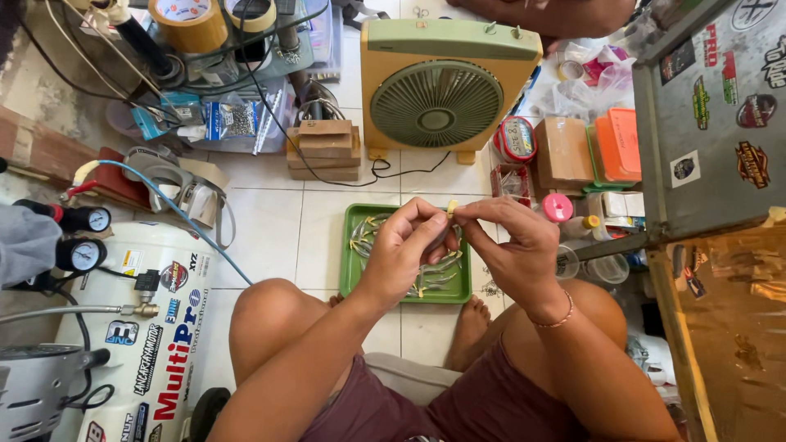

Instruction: The person assembles small components by picking up a clear plastic tube, inserting a silver metal piece, and fitting a yellow plastic cap onto one end before placing it into a green tray.

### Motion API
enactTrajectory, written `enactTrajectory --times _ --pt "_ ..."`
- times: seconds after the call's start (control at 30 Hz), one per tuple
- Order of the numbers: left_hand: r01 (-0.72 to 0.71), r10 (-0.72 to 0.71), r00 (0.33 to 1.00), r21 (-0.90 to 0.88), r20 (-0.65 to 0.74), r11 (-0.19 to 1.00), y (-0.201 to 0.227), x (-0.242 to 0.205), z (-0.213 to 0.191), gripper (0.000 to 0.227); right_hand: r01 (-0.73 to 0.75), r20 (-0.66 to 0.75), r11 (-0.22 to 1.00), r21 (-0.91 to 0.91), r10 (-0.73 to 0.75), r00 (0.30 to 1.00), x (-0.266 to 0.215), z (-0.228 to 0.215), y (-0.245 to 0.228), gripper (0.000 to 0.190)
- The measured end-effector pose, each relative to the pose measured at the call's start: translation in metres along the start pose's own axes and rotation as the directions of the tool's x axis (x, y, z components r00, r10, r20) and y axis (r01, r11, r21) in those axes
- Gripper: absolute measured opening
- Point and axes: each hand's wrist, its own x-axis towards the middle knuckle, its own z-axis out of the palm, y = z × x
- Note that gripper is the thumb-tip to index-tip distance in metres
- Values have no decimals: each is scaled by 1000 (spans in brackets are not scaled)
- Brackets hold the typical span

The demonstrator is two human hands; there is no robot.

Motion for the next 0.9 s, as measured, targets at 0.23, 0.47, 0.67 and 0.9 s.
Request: enactTrajectory --times 0.23,0.47,0.67,0.9 --pt "-23 24 1000 48 -15 999 6 -2 3 14 -68 48 997 40 66 997 2 -3 -2 15" --pt "-49 53 998 101 -43 994 4 -2 4 17 -20 78 999 36 17 997 4 -5 0 14" --pt "-67 90 995 368 -47 928 23 -8 9 17 42 92 998 -35 -39 995 8 -7 -6 14" --pt "-119 160 987 656 -3 745 24 -6 7 20 -37 100 996 -82 45 994 3 -13 2 16"
